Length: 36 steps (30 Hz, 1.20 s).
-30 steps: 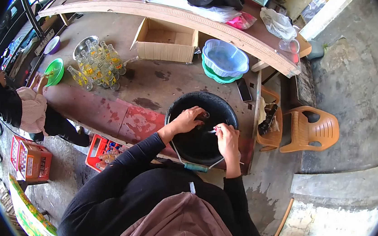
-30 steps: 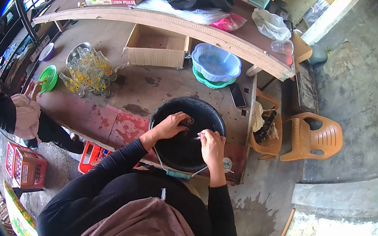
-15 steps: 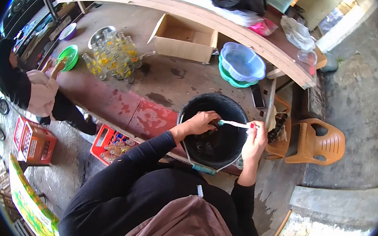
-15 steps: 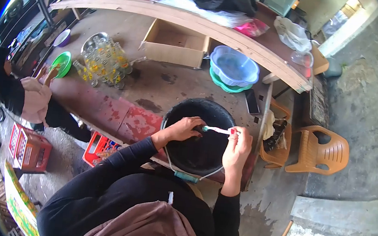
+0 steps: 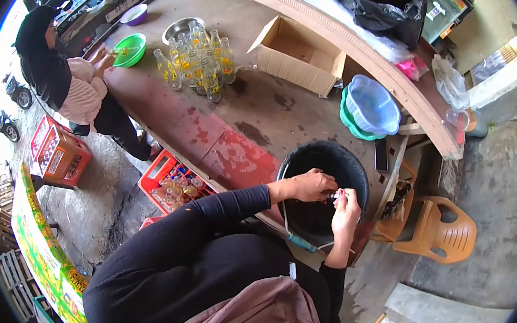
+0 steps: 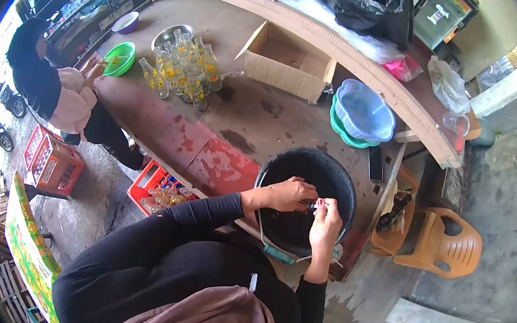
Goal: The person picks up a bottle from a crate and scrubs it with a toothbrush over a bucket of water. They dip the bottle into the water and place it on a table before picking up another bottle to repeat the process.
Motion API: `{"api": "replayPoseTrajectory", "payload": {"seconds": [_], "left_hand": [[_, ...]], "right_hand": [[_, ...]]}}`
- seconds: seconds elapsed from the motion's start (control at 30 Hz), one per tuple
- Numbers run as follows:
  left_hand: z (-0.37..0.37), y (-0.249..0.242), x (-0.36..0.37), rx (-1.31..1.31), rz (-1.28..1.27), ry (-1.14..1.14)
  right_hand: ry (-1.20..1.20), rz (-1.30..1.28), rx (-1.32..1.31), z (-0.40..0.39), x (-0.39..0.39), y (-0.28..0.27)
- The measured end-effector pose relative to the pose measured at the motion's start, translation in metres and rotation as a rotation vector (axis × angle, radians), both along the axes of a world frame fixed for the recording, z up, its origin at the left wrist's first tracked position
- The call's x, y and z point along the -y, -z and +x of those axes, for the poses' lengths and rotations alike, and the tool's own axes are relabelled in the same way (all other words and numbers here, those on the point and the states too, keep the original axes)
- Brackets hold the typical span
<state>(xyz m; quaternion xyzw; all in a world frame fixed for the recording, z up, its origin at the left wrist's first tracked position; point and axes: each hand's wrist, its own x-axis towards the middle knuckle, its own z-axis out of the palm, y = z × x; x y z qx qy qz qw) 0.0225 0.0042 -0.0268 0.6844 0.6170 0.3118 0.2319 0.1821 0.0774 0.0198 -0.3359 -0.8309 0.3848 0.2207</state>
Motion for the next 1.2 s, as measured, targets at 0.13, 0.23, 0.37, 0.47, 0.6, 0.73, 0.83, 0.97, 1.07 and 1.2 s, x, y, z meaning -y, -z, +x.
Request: {"api": "replayPoseTrajectory", "payload": {"seconds": [0.13,0.23,0.37,0.47,0.6,0.73,0.83,0.97,1.07,1.2], "left_hand": [[-0.006,-0.014,0.015,0.015,-0.002,-0.018],[-0.004,-0.012,0.021,-0.016,-0.004,-0.02],[-0.009,-0.009,0.028,0.013,-0.044,0.052],[-0.014,-0.013,0.022,0.202,0.038,0.034],[-0.018,-0.008,0.021,0.281,0.055,0.111],[-0.019,-0.005,0.016,0.399,0.065,0.145],[-0.024,-0.006,0.015,0.426,0.125,0.229],[-0.02,-0.011,0.018,0.418,-0.009,0.191],[-0.019,-0.004,0.016,0.403,0.072,0.17],[-0.019,-0.005,0.018,0.367,0.094,0.224]], "right_hand": [[0.242,0.104,-0.196,0.003,0.011,-0.004],[0.036,0.27,0.004,0.0,0.021,0.006],[0.249,0.111,-0.125,0.001,0.03,0.002],[0.298,0.099,-0.114,-0.001,0.032,-0.003],[0.187,-0.038,-0.087,-0.008,0.041,-0.008],[0.408,0.053,-0.328,-0.004,0.04,-0.017],[0.181,0.046,-0.126,-0.005,0.048,-0.008],[0.381,-0.001,-0.357,0.002,0.051,-0.018],[0.34,0.049,-0.264,0.007,0.048,-0.02],[0.227,0.155,-0.134,0.009,0.047,-0.02]]}}
